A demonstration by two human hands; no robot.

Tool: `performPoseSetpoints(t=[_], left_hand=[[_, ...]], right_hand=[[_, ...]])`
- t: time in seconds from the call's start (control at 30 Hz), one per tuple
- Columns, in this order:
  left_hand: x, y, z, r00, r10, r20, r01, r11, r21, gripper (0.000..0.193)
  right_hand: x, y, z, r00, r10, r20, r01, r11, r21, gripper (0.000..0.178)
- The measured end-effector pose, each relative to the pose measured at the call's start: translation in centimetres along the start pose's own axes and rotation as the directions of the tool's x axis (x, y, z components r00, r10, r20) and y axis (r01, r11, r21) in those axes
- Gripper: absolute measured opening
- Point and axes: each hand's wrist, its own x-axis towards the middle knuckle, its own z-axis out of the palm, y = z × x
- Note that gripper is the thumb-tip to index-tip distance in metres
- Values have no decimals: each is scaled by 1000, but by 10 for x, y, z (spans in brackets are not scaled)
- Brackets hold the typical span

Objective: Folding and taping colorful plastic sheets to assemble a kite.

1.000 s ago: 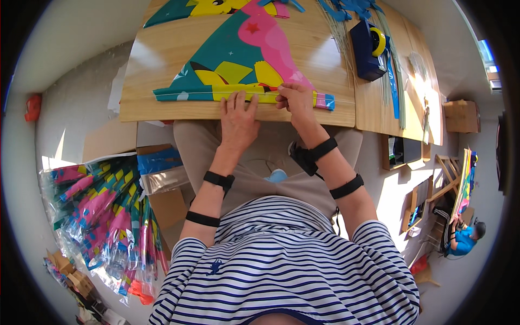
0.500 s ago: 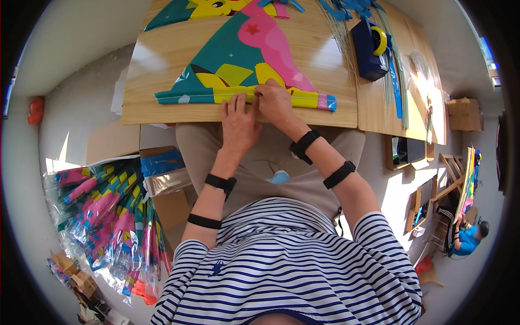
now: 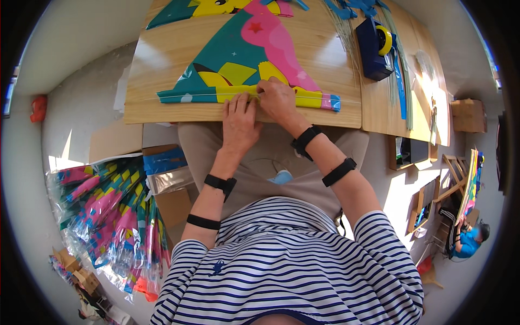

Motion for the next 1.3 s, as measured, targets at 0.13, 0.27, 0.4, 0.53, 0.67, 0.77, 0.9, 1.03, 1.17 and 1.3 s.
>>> performPoseSetpoints(t=[0.13, 0.27, 0.4, 0.53, 0.67, 0.77, 0.9, 1.03, 1.17, 1.3], left_hand=[[-2, 0, -3, 1000, 12, -14, -12, 999, 32, 64], [1, 1, -1, 1000, 5, -5, -5, 1000, 27, 59], [0, -1, 0, 1000, -1, 0, 1, 1000, 22, 59], [0, -5, 2, 1000, 9, 2, -9, 1000, 14, 60], [-3, -5, -5, 998, 36, 53, -40, 997, 62, 63], [-2, -6, -12, 995, 47, 86, -49, 999, 21, 66], [-3, -10, -15, 991, 90, 104, -96, 994, 56, 67], [-1, -13, -18, 987, 121, 107, -128, 990, 63, 61], [8, -31, -26, 980, 158, 121, -152, 987, -59, 45], [25, -48, -32, 974, 208, 88, -195, 971, -139, 33]], right_hand=[[-4, 12, -7, 999, 52, -11, -52, 999, -9, 7], [-10, 35, -29, 994, 109, -12, -110, 993, -52, 8], [-7, 22, -31, 1000, 26, -10, -27, 986, -162, 10], [-22, -8, -26, 961, -252, 114, 266, 956, -128, 32], [-57, 13, -15, 917, -363, 162, 390, 901, -191, 59], [-60, 16, -21, 909, -364, 203, 396, 906, -148, 73], [-61, 13, -25, 914, -337, 226, 369, 922, -115, 85], [-61, 17, -21, 908, -365, 205, 392, 913, -111, 88], [-61, 17, -22, 901, -382, 205, 409, 906, -108, 88], [-60, 15, -25, 908, -374, 190, 396, 913, -93, 87]])
